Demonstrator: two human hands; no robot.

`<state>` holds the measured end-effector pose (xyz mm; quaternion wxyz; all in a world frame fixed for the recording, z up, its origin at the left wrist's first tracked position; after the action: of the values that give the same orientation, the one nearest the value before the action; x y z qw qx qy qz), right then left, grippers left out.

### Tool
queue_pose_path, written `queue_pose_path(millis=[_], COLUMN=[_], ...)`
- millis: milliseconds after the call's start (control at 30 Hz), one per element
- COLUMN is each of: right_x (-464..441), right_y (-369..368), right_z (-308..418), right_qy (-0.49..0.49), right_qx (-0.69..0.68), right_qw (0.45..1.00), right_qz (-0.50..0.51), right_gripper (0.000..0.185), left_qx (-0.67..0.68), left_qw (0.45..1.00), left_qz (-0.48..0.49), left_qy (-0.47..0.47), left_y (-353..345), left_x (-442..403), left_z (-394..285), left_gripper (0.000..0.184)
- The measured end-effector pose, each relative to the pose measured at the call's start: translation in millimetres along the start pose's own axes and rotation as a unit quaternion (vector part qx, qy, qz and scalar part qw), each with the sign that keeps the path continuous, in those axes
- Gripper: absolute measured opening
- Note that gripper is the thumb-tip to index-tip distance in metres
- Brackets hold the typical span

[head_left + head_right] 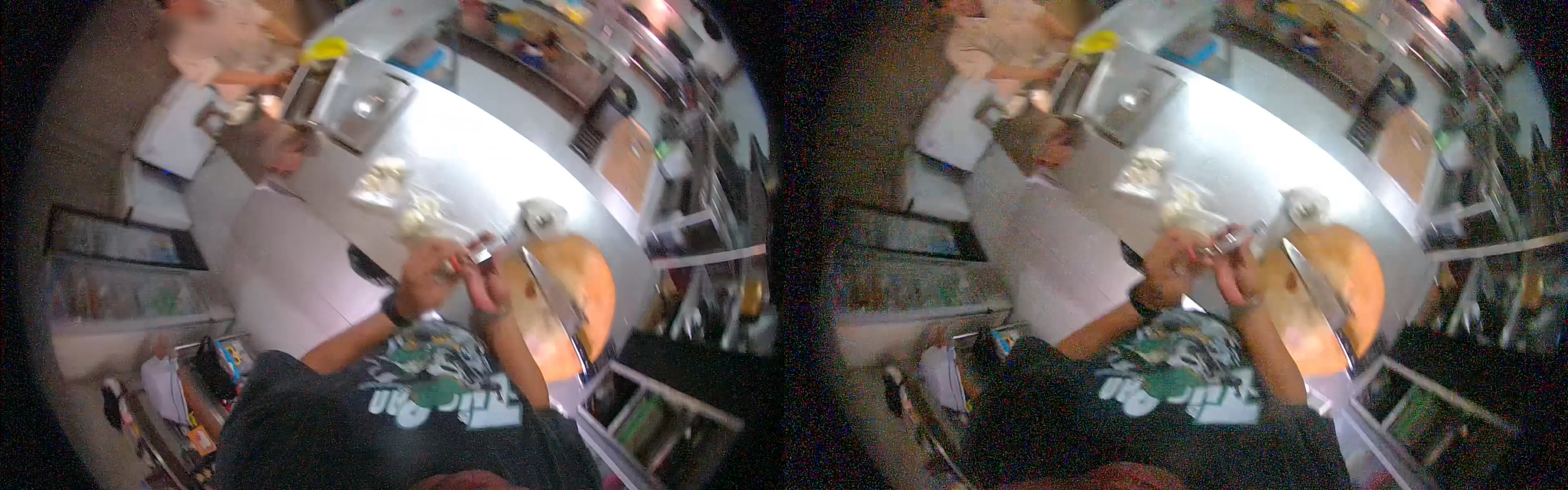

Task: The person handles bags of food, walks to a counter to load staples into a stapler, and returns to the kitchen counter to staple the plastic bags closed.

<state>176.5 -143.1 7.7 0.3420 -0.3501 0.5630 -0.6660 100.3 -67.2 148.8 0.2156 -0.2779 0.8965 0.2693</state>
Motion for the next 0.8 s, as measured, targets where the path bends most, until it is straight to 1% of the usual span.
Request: queue_pose_path(millis=[67, 133, 167, 200, 233, 267, 333, 367, 400, 433, 467, 500, 533, 567, 600, 633, 667, 700, 733, 800], right_x=[1, 4, 2, 2, 4, 5, 14, 20, 19, 18, 16, 17, 23, 31, 29, 25, 21, 21, 17, 9], right_y=[34, 35, 29, 29, 27, 19, 20, 17, 9, -3, -10, -24, -42, -69, -69, -70, -76, -95, -98, -87], right_z=[7, 19, 19, 23, 28, 29, 40, 44, 45, 40, 35, 31, 29, 13, 9, 10, 8, 6, 7, 2], right_qy=[0.022, 0.051, 0.038, 0.045, 0.055, 0.049, 0.073, 0.062, 0.023, -0.014, -0.027, -0.013, 0.006, -0.073, -0.075, -0.037, -0.004, 0.014, 0.011, -0.031], right_qx=[-0.001, 0.027, 0.024, 0.043, 0.063, 0.062, 0.117, 0.117, 0.188, 0.256, 0.253, 0.407, 0.551, 0.59, 0.59, 0.639, 0.685, 0.656, 0.654, 0.625], right_qw=[1.0, 0.998, 0.999, 0.998, 0.995, 0.996, 0.986, 0.988, 0.981, 0.966, 0.967, 0.911, 0.831, 0.795, 0.794, 0.757, 0.712, 0.743, 0.744, 0.764], right_qz=[-0.006, -0.026, -0.009, -0.027, -0.045, -0.033, -0.098, -0.086, -0.04, 0.009, 0.028, 0.057, 0.082, 0.118, 0.126, 0.135, 0.153, 0.13, 0.132, 0.156], right_gripper=[0.035, 0.039, 0.039, 0.036, 0.034, 0.034, 0.029, 0.029, 0.026, 0.024, 0.024, 0.023, 0.022, 0.034, 0.034, 0.042, 0.05, 0.061, 0.061, 0.06], left_qx=[0.099, 0.177, 0.152, 0.13, 0.131, 0.121, 0.14, 0.266, 0.25, 0.333, 0.414, 0.403, 0.452, 0.473, 0.494, 0.492, 0.521, 0.549, 0.549, 0.495], left_qw=[0.995, 0.981, 0.986, 0.989, 0.987, 0.989, 0.986, 0.95, 0.956, 0.911, 0.847, 0.831, 0.805, 0.784, 0.762, 0.767, 0.748, 0.725, 0.738, 0.731], left_qz=[-0.015, 0.026, 0.045, 0.066, 0.084, 0.078, 0.088, 0.091, 0.076, 0.08, 0.082, 0.128, 0.136, 0.137, 0.139, 0.129, 0.062, -0.018, -0.067, -0.267], left_qy=[0.006, 0.075, 0.041, 0.01, 0.048, 0.041, -0.012, 0.137, 0.131, 0.231, 0.324, 0.361, 0.36, 0.379, 0.396, 0.392, 0.407, 0.417, 0.386, 0.386], left_y=[-6, -20, -23, -25, -28, -24, -22, -35, -37, -53, -63, -62, -64, -67, -70, -69, -63, -56, -23, 51], left_x=[5, 13, 11, 11, 17, 16, 17, 35, 40, 49, 61, 59, 60, 69, 79, 89, 102, 116, 110, 143], left_z=[9, 23, 19, 13, 17, 15, 1, 27, 31, 47, 64, 49, 36, 36, 38, 48, 66, 75, 55, 72], left_gripper=[0.022, 0.023, 0.023, 0.024, 0.023, 0.023, 0.022, 0.031, 0.031, 0.035, 0.039, 0.041, 0.042, 0.043, 0.044, 0.044, 0.042, 0.04, 0.036, 0.044])
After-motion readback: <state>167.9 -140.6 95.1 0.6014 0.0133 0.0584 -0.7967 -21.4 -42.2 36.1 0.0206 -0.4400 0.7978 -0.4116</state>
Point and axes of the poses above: each hand's wrist, its own x-axis away from the middle knuckle, its own y-axis out of the back of the hand, z = x × y, the point moved 10 cm from there along -x, towards the middle knuckle, and after that the axes turned 2 degrees about -y, right-handed, at the moved point
